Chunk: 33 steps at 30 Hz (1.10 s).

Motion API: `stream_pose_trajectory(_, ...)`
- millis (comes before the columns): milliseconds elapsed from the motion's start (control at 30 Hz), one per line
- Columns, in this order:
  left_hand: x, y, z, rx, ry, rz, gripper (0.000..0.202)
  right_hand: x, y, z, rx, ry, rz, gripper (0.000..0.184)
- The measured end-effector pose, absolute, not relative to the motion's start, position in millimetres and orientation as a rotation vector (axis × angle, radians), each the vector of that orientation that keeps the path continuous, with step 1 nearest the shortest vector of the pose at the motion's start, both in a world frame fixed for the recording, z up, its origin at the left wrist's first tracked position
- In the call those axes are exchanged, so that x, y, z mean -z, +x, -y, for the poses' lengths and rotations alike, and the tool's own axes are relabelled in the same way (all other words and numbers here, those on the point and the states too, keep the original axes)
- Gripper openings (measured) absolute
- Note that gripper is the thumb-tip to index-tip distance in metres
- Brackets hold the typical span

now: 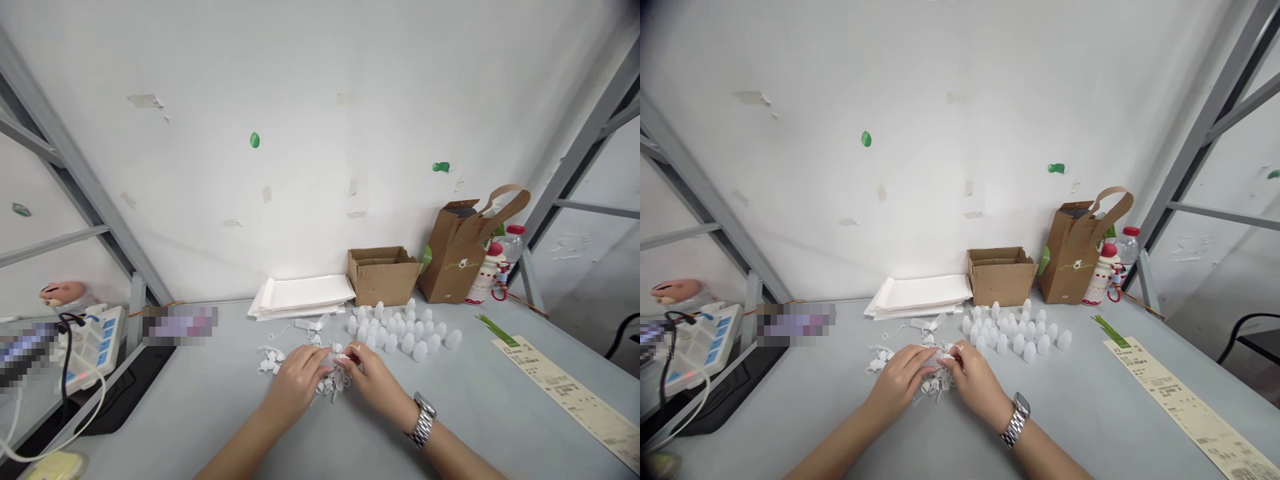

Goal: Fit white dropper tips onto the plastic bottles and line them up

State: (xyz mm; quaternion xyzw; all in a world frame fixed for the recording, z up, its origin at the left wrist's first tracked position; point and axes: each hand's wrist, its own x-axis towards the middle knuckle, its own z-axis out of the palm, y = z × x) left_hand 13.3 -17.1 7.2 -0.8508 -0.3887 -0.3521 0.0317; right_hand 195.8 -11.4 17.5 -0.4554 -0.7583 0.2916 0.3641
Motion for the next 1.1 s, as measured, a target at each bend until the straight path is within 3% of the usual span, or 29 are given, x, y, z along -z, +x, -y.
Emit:
stream_pose_trajectory(133,-8,13,17,1.089,-2.61,1.196,0.026,-19,197,11,-0.776,-1.13,1.926,0.013)
stream_pose_trajectory(367,-7,13,16,1.093,-2.599,1.215,0.027,-19,196,9,-0.808,-1.219,1.926,0.034)
stream_pose_trajectory(833,-7,8,11,1.195,-2.389,1.566,0.028,-14,199,6,-0.654,-1.234,1.906,0.012)
stream_pose_trajectory(1100,-3,7,9,1.211,-2.412,1.602,0.028,-9,195,7,-0.602,-1.22,1.978,0.019)
